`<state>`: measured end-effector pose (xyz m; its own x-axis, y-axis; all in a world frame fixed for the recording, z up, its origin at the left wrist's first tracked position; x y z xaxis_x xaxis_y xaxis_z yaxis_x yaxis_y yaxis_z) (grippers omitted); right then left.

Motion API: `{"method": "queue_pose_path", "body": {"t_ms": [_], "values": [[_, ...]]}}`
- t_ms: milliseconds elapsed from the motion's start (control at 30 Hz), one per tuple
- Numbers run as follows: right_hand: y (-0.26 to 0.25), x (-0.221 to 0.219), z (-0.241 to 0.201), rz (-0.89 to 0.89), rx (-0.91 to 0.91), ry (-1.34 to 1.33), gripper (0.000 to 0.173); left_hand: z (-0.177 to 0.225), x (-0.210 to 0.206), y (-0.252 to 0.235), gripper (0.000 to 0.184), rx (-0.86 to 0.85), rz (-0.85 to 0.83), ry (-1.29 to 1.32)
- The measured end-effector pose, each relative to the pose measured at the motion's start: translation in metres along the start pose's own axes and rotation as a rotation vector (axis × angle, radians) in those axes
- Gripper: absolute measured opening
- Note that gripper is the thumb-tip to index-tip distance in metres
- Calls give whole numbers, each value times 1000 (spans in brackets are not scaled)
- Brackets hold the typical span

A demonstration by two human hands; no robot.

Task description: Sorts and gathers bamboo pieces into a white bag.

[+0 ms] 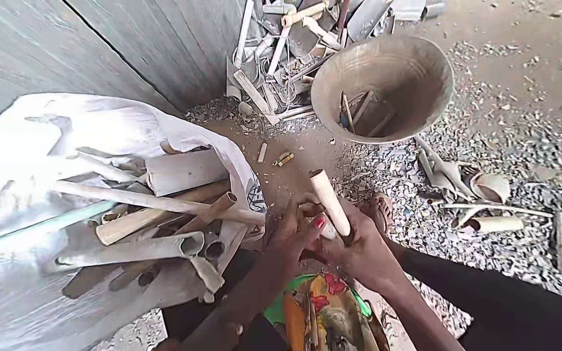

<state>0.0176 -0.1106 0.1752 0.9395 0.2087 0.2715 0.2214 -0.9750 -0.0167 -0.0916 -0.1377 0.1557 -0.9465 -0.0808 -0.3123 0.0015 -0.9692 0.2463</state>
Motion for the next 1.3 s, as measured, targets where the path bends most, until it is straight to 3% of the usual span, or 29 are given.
{"method": "queue_pose_path", "body": {"t_ms": [100, 200, 267, 333, 367, 433, 533, 633, 733, 800, 900, 933, 1000, 1100, 1133, 1200, 1267, 1300], "values": [[37, 13, 22, 63, -161, -250, 74, -27, -18, 7, 27, 152, -139, -48], [71, 31, 32, 124, -126, -397, 81, -49, -30, 25, 24, 285, -215, -8], [91, 50, 37, 243, -48, -405, 60, -57, -36, 36, 27, 356, -210, 52], [107, 64, 44, 356, -41, -510, 25, -57, -44, 42, 30, 383, -268, 152], [113, 66, 46, 376, -46, -579, 17, -56, -47, 43, 30, 389, -299, 194], [122, 68, 43, 416, 4, -621, 17, -56, -52, 43, 28, 387, -360, 223], [126, 68, 30, 497, 173, -448, 40, -62, -55, 43, 27, 411, -350, 175], [111, 56, 19, 413, 249, -331, 32, -71, -53, 40, 26, 441, -300, 107], [60, 55, 4, 201, 276, -62, 24, -78, -35, 27, 26, 488, -45, 68], [13, 89, -7, 326, 245, 131, 24, -80, -19, 15, 27, 493, 157, 102], [-30, 148, -43, 632, 230, 355, 63, -78, -10, 9, 25, 507, 237, 202], [-34, 152, -56, 674, 230, 362, 65, -72, -9, 8, 26, 496, 232, 225], [-25, 123, -65, 610, 229, 321, 58, -54, -9, 8, 29, 379, 174, 276], [21, 40, -51, 384, 225, 378, 64, -27, -20, 17, 45, 76, -38, 328], [39, 19, -46, 371, 322, 415, 62, -26, -22, 23, 41, 59, -37, 370], [70, -3, -40, 388, 508, 451, 54, -38, -22, 32, 31, 195, 101, 472], [95, -1, -43, 403, 622, 458, 49, -49, -21, 42, 30, 272, 151, 360], [104, 8, -47, 409, 651, 447, 45, -44, -22, 45, 24, 194, 122, 271]]}}
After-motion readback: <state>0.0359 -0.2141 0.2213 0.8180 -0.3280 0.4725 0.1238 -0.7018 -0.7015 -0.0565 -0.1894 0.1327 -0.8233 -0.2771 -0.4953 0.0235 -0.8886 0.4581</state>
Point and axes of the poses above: each hand's wrist, its own y-axis away from the middle knuckle, its own x-axis out of the back of the hand, z = x × y, the point moved 10 cm from there along -y, towards the middle knuckle, and after that the axes turned 10 degrees about z, right-handed, at the moved point
